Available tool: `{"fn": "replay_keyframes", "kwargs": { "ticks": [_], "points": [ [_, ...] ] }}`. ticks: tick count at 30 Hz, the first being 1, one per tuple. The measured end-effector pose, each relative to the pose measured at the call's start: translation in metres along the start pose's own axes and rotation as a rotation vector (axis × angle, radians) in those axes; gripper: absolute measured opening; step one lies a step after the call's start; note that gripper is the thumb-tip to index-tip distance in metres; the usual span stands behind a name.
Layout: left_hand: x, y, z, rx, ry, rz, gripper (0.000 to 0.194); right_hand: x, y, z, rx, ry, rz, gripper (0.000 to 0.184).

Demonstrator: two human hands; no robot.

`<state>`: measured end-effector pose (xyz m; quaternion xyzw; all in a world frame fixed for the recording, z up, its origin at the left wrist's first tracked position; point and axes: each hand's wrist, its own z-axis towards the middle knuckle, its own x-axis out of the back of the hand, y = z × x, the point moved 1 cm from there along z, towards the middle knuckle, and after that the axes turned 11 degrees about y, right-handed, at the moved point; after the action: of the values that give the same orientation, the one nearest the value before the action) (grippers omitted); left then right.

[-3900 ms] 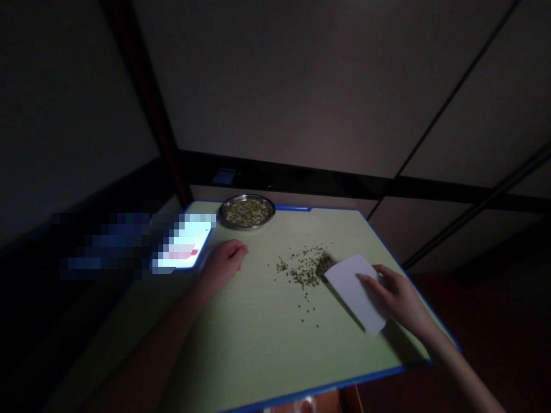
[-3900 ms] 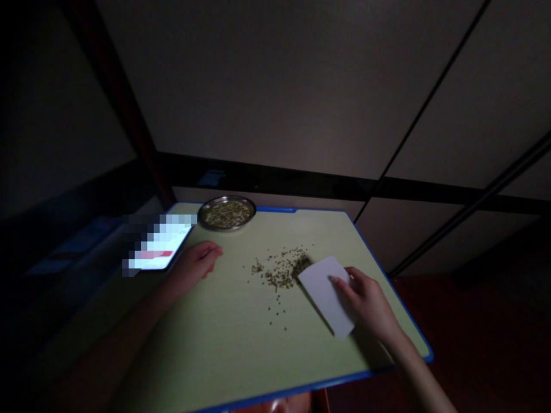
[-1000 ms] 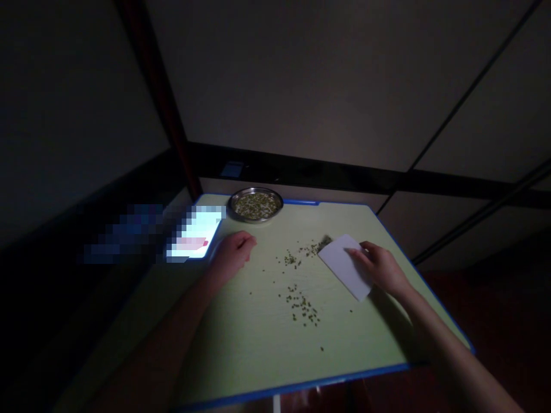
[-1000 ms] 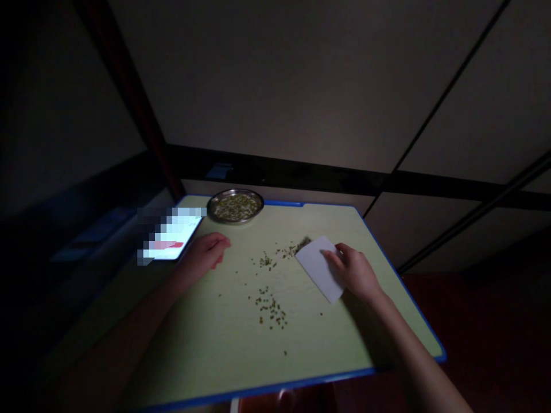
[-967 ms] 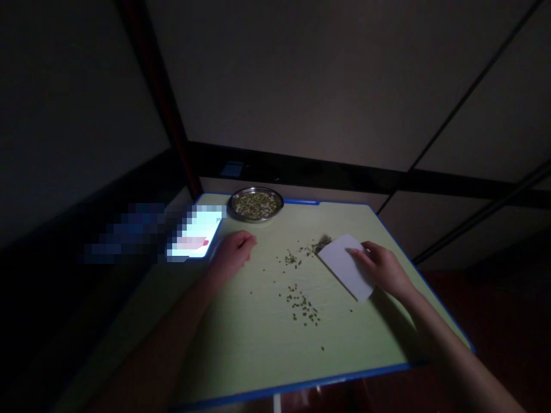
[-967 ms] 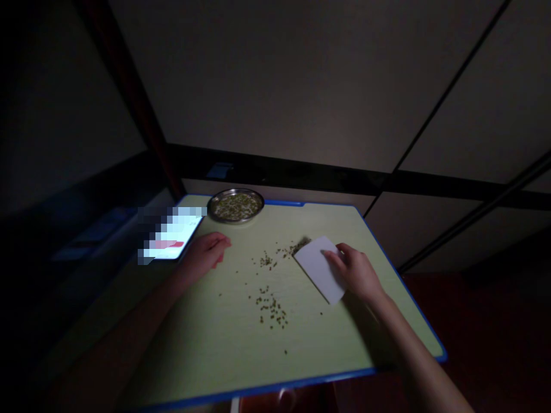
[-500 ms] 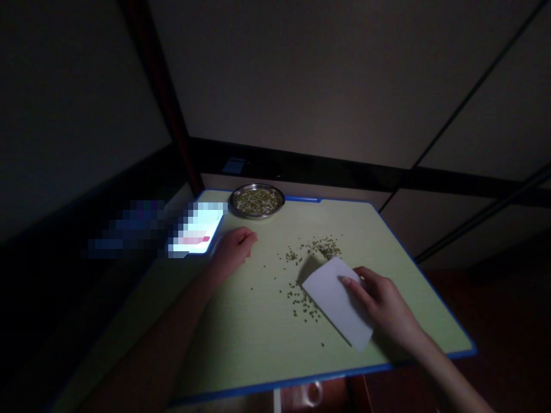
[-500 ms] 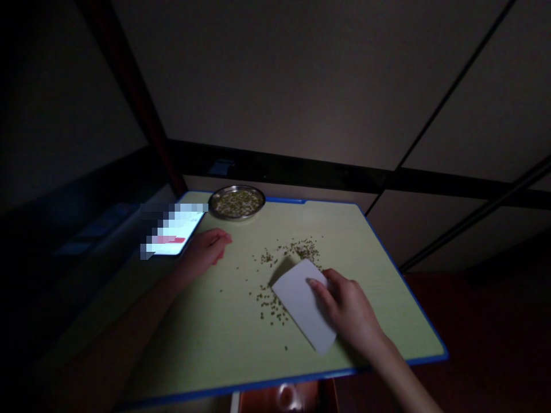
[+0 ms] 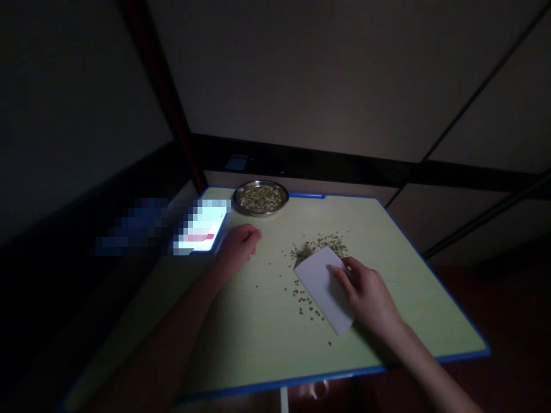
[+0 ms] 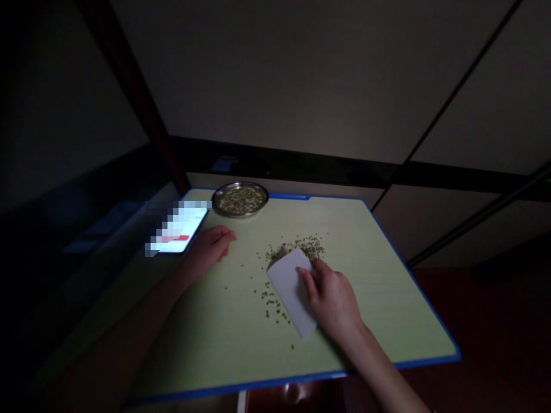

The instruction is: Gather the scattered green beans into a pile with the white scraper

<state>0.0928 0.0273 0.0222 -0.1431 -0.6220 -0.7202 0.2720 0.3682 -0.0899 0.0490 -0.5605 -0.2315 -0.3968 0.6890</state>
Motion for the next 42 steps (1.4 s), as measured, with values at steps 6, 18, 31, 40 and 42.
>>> {"fn": "replay_keyframes", "kwargs": {
  "ticks": [6,18,31,40,42],
  "points": [
    [-0.001,0.000,0.000,0.003,-0.003,-0.021,0.027,0.009,0.011,0.007,0.034,0.027,-0.054,0.041],
    [-0.002,-0.002,-0.001,-0.012,-0.005,-0.064,0.024,0.046,0.028,0.020,0.010,0.088,-0.103,0.044],
    [-0.001,0.001,-0.001,-0.008,0.003,-0.029,0.025,0.040,-0.001,-0.028,0.057,-0.123,-0.009,0.036],
    [-0.001,0.000,-0.001,-0.007,0.003,-0.031,0.024,0.034,0.007,-0.017,0.036,-0.081,-0.112,0.037],
    [-0.001,0.000,-0.001,-0.012,0.006,-0.030,0.024,0.035,0.008,-0.015,0.035,-0.065,-0.088,0.038]
  ]
}}
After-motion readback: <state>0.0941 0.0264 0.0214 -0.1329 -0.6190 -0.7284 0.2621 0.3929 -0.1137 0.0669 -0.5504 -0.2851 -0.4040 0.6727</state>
